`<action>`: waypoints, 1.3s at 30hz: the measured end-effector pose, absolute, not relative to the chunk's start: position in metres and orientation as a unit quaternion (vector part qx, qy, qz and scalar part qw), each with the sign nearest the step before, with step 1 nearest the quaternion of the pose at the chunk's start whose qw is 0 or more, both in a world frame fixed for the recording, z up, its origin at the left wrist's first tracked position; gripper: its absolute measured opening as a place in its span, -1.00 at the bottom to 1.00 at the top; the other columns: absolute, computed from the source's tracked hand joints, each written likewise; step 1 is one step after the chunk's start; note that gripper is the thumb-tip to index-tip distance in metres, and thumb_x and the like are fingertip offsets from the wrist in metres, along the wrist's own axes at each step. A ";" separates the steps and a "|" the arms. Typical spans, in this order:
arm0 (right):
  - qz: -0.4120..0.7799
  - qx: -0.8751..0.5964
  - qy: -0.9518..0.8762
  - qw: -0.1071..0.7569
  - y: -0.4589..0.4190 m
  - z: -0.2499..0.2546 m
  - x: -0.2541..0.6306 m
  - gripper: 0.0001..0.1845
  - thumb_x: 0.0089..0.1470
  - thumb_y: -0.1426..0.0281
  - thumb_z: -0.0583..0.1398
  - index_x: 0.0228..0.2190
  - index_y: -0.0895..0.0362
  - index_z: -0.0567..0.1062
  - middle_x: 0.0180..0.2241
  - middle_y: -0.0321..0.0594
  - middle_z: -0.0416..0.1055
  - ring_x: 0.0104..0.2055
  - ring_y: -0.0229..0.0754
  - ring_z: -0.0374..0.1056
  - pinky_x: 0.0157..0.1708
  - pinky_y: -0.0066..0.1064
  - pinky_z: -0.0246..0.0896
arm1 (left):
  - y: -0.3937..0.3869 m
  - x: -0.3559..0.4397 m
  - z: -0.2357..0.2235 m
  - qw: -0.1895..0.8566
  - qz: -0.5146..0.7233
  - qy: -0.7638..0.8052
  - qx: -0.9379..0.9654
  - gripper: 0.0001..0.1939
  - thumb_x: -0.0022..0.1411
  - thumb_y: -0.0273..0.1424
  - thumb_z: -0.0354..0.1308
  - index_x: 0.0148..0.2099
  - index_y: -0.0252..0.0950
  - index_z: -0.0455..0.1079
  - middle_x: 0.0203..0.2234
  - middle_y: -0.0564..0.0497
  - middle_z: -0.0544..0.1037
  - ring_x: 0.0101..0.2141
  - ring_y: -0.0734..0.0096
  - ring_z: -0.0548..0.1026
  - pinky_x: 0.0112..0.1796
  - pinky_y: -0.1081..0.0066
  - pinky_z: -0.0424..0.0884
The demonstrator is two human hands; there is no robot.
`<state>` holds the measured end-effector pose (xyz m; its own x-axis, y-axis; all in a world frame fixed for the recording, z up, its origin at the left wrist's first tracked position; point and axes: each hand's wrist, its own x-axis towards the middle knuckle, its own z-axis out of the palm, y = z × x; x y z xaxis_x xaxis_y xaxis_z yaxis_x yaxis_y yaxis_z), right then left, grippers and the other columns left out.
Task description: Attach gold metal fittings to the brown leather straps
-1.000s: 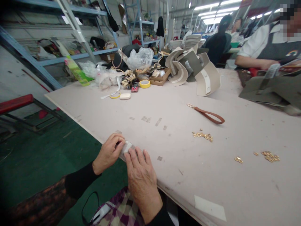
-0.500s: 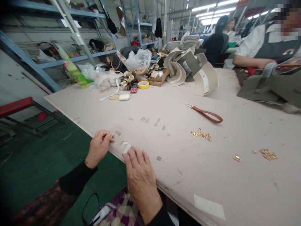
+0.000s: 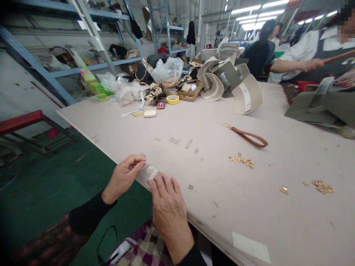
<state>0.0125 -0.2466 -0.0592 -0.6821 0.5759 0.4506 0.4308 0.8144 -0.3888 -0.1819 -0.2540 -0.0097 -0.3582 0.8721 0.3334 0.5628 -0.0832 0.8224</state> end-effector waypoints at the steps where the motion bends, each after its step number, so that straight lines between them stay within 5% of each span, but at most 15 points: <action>1: 0.141 -0.276 -0.903 0.299 -0.247 -0.058 0.013 -0.48 0.18 0.54 0.14 0.17 0.18 0.30 0.23 -0.09 0.22 0.29 0.06 0.02 0.29 0.01 -0.19 | -0.254 -0.179 -0.009 0.182 0.498 0.658 0.535 -0.80 0.23 -0.24 0.20 -0.29 -0.28 0.48 -0.37 0.03 0.50 -0.31 0.39 0.44 -0.24 0.44 0.35; 7: 0.329 -0.297 -0.767 0.463 -0.247 -0.047 0.022 -0.67 0.20 0.47 0.14 0.01 0.13 0.42 -0.05 -0.15 0.46 -0.02 -0.08 0.36 0.07 -0.14 0.23 | -0.276 -0.150 -0.001 0.447 0.563 0.591 0.367 -0.62 0.09 -0.15 0.36 -0.17 -0.31 0.44 -0.34 0.02 0.52 -0.41 0.47 0.45 -0.41 0.52 0.38; 14: 0.616 -0.292 -0.537 0.496 -0.250 -0.038 0.024 -0.66 0.16 0.30 0.27 -0.03 0.12 0.46 -0.17 -0.16 0.51 -0.13 -0.15 0.47 -0.14 -0.38 0.43 | -0.294 -0.123 -0.005 0.496 0.573 0.570 0.316 -0.55 0.02 -0.15 0.43 -0.16 -0.30 0.41 -0.35 0.04 0.53 -0.40 0.48 0.46 -0.43 0.55 0.38; 25: 0.606 -0.299 -0.536 0.506 -0.255 -0.046 0.022 -0.79 0.15 0.37 0.25 -0.17 0.15 0.45 -0.36 -0.25 0.44 -0.35 -0.26 0.41 -0.35 -0.53 0.37 | -0.302 -0.124 -0.009 0.573 0.527 0.536 0.325 -0.60 0.11 -0.11 0.33 -0.16 -0.31 0.42 -0.37 -0.02 0.49 -0.38 0.42 0.46 -0.40 0.48 0.39; 27: 0.578 -0.327 -0.537 0.520 -0.250 -0.049 0.028 -0.78 0.15 0.35 0.26 -0.16 0.14 0.46 -0.35 -0.26 0.44 -0.34 -0.27 0.41 -0.33 -0.53 0.37 | -0.300 -0.136 -0.008 0.531 0.522 0.561 0.362 -0.63 0.15 -0.12 0.29 -0.17 -0.31 0.43 -0.36 -0.03 0.50 -0.35 0.38 0.48 -0.37 0.46 0.41; 30: 0.510 -0.377 -0.550 0.543 -0.241 -0.054 0.038 -0.75 0.16 0.30 0.27 -0.13 0.12 0.47 -0.32 -0.26 0.46 -0.30 -0.27 0.42 -0.25 -0.51 0.37 | -0.290 -0.160 -0.005 0.324 0.479 0.649 0.495 -0.75 0.19 -0.21 0.24 -0.18 -0.28 0.44 -0.35 0.00 0.53 -0.34 0.37 0.48 -0.28 0.40 0.42; 34: 0.484 -0.378 -0.576 0.540 -0.233 -0.058 0.044 -0.70 0.19 0.29 0.23 -0.06 0.13 0.44 -0.26 -0.20 0.49 -0.23 -0.21 0.45 -0.21 -0.43 0.40 | -0.265 -0.182 0.002 0.076 0.305 0.662 0.681 -0.85 0.32 -0.36 0.10 -0.13 -0.25 0.46 -0.29 -0.01 0.55 -0.28 0.34 0.49 -0.20 0.36 0.39; 39: 0.447 -0.373 -0.626 0.519 -0.234 -0.057 0.043 -0.70 0.22 0.34 0.19 -0.02 0.14 0.42 -0.22 -0.16 0.49 -0.21 -0.18 0.46 -0.18 -0.38 0.40 | -0.244 -0.178 0.008 -0.103 0.081 0.612 0.780 -0.86 0.32 -0.46 0.08 -0.15 -0.33 0.46 -0.30 -0.09 0.54 -0.22 0.21 0.49 -0.18 0.28 0.40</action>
<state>0.0430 -0.2341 -0.0571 -0.1829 0.9310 0.3160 0.0017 0.3218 -0.9468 -0.1778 -0.2436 0.0075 0.2383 0.9378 0.2524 0.9712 -0.2303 -0.0613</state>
